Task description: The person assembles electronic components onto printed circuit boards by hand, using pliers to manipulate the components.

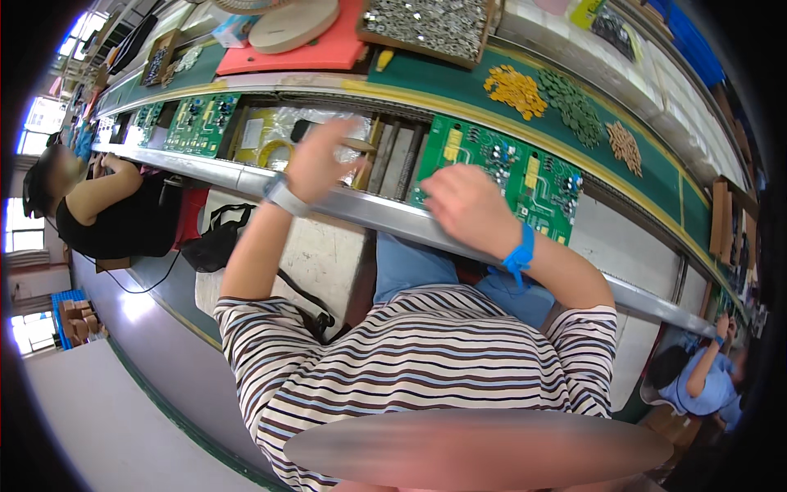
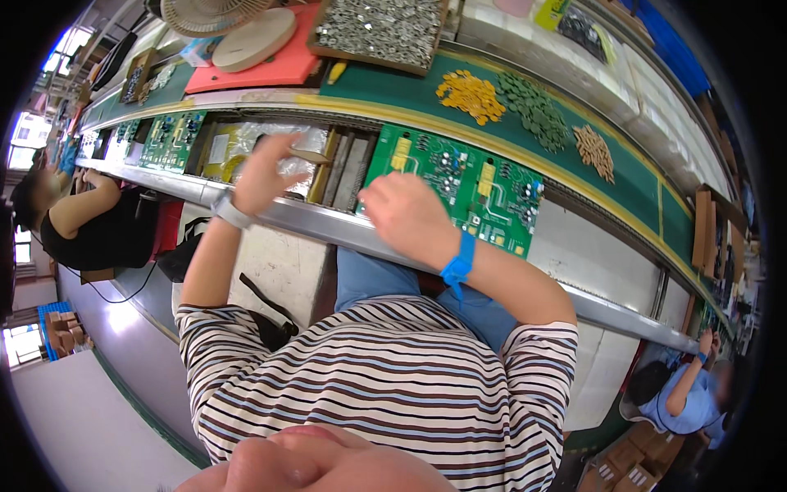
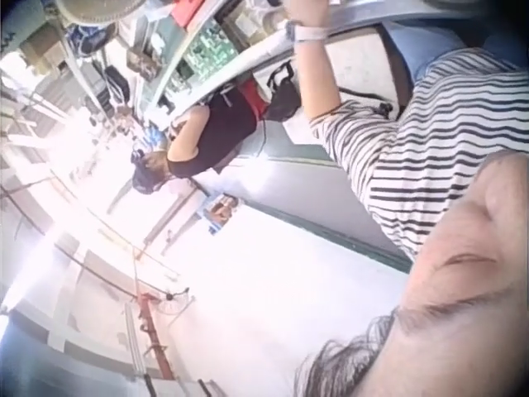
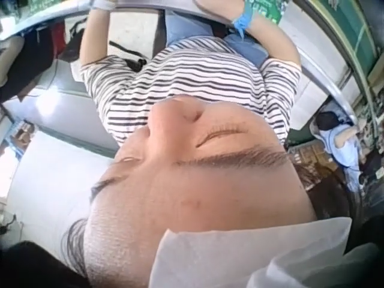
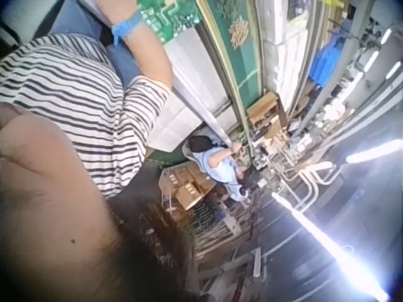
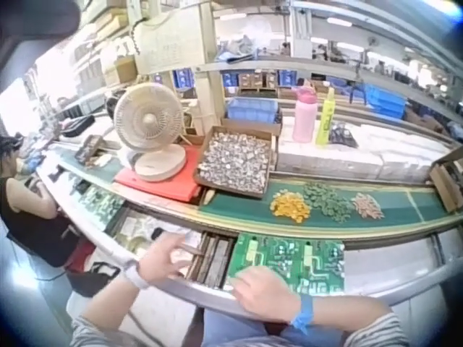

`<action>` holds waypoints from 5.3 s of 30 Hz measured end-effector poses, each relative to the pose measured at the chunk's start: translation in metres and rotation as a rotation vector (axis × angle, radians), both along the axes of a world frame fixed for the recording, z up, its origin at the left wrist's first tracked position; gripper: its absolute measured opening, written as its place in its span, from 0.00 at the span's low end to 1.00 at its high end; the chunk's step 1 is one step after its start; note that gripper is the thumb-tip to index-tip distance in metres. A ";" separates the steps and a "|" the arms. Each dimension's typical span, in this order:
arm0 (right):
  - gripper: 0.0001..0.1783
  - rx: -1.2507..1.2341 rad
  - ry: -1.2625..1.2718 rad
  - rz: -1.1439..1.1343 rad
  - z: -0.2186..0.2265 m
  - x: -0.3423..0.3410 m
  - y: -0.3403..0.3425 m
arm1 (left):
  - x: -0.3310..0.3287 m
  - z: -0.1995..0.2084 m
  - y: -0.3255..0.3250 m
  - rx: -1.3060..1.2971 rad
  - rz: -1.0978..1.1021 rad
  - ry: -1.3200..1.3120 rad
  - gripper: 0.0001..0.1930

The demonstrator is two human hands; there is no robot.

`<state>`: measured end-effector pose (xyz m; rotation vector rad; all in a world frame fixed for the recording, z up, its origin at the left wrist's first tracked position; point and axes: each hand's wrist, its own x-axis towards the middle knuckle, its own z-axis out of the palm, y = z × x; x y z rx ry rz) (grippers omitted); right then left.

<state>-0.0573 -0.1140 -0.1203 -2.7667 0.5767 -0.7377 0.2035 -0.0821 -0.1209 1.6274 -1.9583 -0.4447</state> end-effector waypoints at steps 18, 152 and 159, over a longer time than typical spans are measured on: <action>0.21 0.213 0.245 -0.014 -0.012 -0.053 0.024 | 0.240 -0.062 0.008 0.423 0.868 -0.579 0.48; 0.06 0.037 -0.289 -0.296 -0.025 -0.106 -0.058 | -0.118 -0.002 -0.013 0.228 -0.414 -0.318 0.03; 0.06 0.067 -0.284 -0.308 -0.031 -0.107 -0.061 | -0.117 0.000 -0.027 0.320 -0.516 -0.346 0.04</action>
